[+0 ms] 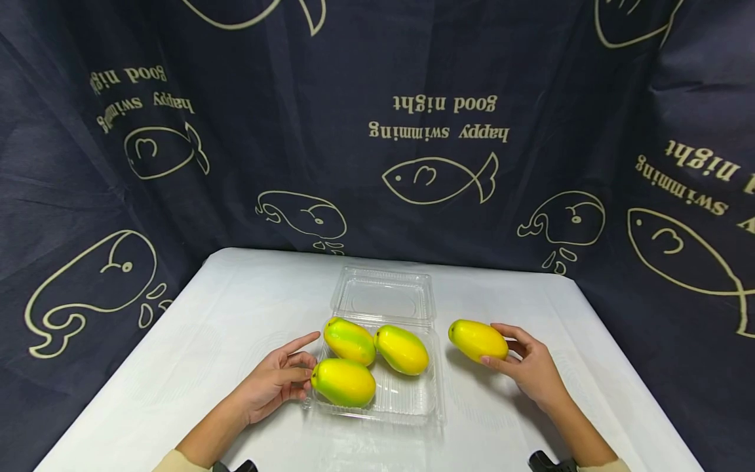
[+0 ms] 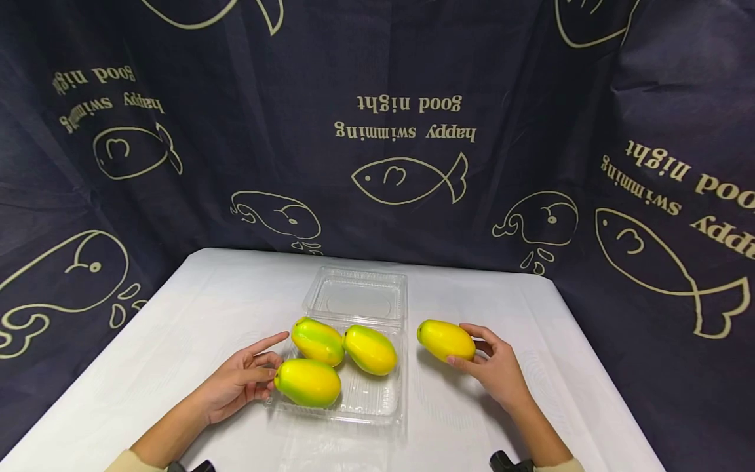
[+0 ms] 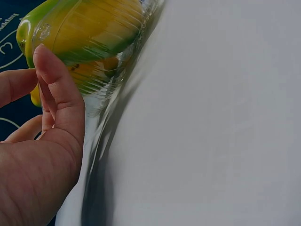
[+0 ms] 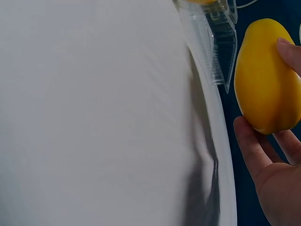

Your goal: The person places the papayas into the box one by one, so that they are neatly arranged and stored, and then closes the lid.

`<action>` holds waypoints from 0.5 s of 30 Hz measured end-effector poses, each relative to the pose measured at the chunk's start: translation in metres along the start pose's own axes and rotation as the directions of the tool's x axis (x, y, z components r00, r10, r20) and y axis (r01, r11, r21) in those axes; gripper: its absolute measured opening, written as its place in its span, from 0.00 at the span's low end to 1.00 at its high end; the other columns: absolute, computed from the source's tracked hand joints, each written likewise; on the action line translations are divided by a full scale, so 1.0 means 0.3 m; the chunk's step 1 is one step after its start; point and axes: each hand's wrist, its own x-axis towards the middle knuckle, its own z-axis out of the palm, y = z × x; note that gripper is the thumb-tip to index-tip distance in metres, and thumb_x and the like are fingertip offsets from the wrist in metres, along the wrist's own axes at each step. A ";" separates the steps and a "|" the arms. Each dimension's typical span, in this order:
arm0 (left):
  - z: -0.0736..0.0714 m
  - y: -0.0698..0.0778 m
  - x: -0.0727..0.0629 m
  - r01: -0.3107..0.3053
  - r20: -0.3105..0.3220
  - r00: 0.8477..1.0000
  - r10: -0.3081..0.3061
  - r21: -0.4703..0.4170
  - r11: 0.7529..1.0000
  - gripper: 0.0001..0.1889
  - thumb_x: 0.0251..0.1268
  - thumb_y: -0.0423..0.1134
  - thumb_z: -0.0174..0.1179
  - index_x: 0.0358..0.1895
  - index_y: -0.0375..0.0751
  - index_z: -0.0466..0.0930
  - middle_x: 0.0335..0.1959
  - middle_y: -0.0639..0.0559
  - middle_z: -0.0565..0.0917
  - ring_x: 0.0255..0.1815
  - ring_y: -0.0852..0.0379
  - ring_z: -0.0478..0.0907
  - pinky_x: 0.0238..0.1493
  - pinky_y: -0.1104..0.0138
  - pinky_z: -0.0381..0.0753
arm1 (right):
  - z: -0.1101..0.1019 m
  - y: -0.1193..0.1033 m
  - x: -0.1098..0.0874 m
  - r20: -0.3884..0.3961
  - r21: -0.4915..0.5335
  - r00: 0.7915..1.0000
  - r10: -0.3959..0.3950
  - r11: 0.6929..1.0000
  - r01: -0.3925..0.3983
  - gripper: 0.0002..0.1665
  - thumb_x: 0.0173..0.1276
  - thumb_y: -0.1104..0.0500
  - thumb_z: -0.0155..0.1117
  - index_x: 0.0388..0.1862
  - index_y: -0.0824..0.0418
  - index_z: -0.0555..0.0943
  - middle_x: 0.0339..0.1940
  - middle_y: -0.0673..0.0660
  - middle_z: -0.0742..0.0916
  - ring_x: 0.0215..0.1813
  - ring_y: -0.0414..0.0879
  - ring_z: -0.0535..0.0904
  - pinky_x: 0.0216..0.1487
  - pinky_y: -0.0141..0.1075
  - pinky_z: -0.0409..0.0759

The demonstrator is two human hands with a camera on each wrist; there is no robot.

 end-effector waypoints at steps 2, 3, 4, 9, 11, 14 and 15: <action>0.000 0.000 0.000 0.001 -0.001 1.000 -0.001 0.000 1.000 0.44 0.72 0.29 0.59 0.84 0.42 0.41 0.42 0.59 0.80 0.33 0.63 0.80 0.34 0.73 0.86 | 0.001 -0.002 -0.004 0.004 0.019 1.000 0.004 1.000 -0.005 0.39 0.54 0.64 0.82 0.65 0.65 0.79 0.58 0.41 0.81 0.51 0.31 0.83 0.49 0.25 0.86; 0.000 0.000 0.000 0.001 -0.002 1.000 -0.001 0.001 1.000 0.44 0.72 0.29 0.59 0.84 0.42 0.41 0.42 0.59 0.80 0.33 0.63 0.80 0.34 0.73 0.86 | 0.001 -0.003 -0.007 0.007 0.024 1.000 0.006 1.000 -0.007 0.39 0.54 0.64 0.82 0.65 0.66 0.78 0.58 0.41 0.81 0.51 0.31 0.83 0.49 0.25 0.86; 0.000 0.000 0.000 0.001 -0.002 1.000 -0.001 0.001 1.000 0.44 0.72 0.29 0.59 0.84 0.42 0.41 0.42 0.59 0.80 0.33 0.63 0.80 0.34 0.73 0.86 | 0.001 -0.003 -0.009 0.009 0.028 1.000 0.009 1.000 -0.009 0.39 0.54 0.64 0.82 0.66 0.66 0.78 0.58 0.42 0.80 0.51 0.31 0.83 0.49 0.26 0.86; -0.002 0.000 0.000 -0.001 -0.004 1.000 0.001 0.000 1.000 0.44 0.72 0.29 0.59 0.84 0.42 0.42 0.42 0.60 0.80 0.33 0.63 0.79 0.33 0.73 0.86 | 0.001 -0.004 -0.019 0.019 0.044 1.000 0.006 0.999 -0.007 0.39 0.55 0.65 0.82 0.66 0.66 0.77 0.59 0.42 0.80 0.51 0.32 0.83 0.49 0.27 0.87; -0.002 0.000 0.000 0.000 -0.005 1.000 0.000 -0.001 1.000 0.44 0.72 0.29 0.59 0.84 0.42 0.42 0.42 0.60 0.80 0.33 0.63 0.79 0.34 0.73 0.86 | 0.001 -0.002 -0.022 0.022 0.045 1.000 0.006 0.999 -0.007 0.39 0.55 0.65 0.82 0.66 0.66 0.77 0.58 0.42 0.80 0.52 0.32 0.83 0.49 0.27 0.87; -0.002 0.000 0.000 0.002 -0.007 1.000 -0.002 -0.001 1.000 0.44 0.72 0.29 0.59 0.84 0.42 0.42 0.42 0.59 0.80 0.33 0.63 0.79 0.34 0.73 0.86 | 0.002 0.003 -0.024 0.028 0.044 1.000 0.014 0.999 -0.015 0.39 0.55 0.64 0.82 0.67 0.64 0.77 0.58 0.41 0.80 0.52 0.32 0.83 0.49 0.28 0.87; -0.002 0.000 0.000 0.003 -0.008 1.000 -0.003 0.000 1.000 0.44 0.72 0.29 0.59 0.84 0.42 0.42 0.43 0.59 0.80 0.33 0.63 0.79 0.34 0.73 0.86 | 0.003 0.003 -0.026 0.030 0.043 0.999 0.015 0.999 -0.016 0.39 0.55 0.64 0.82 0.67 0.64 0.77 0.58 0.41 0.80 0.52 0.32 0.83 0.49 0.28 0.87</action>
